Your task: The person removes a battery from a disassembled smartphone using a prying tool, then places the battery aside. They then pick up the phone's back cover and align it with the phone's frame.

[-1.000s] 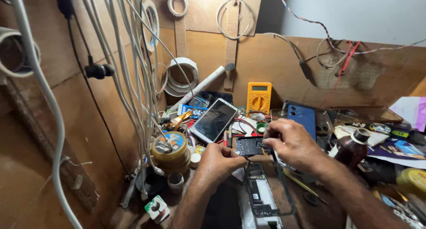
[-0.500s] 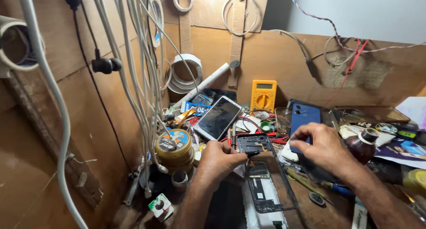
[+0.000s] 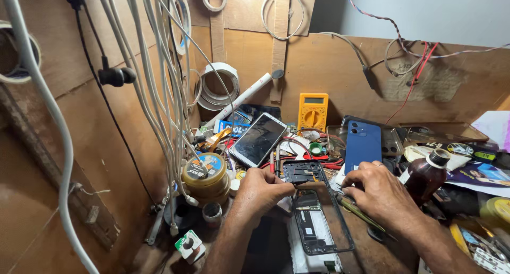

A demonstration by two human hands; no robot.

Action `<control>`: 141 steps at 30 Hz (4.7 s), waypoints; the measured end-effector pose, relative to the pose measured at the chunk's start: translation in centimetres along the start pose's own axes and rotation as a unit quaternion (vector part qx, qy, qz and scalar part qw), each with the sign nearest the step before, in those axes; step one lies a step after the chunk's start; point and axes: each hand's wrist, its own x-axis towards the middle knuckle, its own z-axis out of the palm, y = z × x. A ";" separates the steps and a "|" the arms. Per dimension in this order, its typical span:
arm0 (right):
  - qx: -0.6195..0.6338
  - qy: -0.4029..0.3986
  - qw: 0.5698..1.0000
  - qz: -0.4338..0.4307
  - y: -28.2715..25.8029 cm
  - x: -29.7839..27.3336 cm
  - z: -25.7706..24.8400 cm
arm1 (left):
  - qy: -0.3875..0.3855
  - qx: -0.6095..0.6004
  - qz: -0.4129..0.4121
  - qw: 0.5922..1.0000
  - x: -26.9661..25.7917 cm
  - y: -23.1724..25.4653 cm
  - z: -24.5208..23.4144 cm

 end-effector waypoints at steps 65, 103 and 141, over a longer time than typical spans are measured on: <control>0.093 0.174 0.943 0.266 2.9 8.3 3.9 | 0.075 -0.076 -0.005 0.994 -0.1 0.3 -0.2; 0.235 0.096 0.967 0.029 -8.5 -2.6 0.7 | 0.027 -0.229 -0.101 0.968 -0.1 -0.4 0.0; 0.190 0.111 0.964 0.145 -6.0 -1.8 0.2 | 0.051 -0.435 0.023 0.899 1.7 0.1 1.8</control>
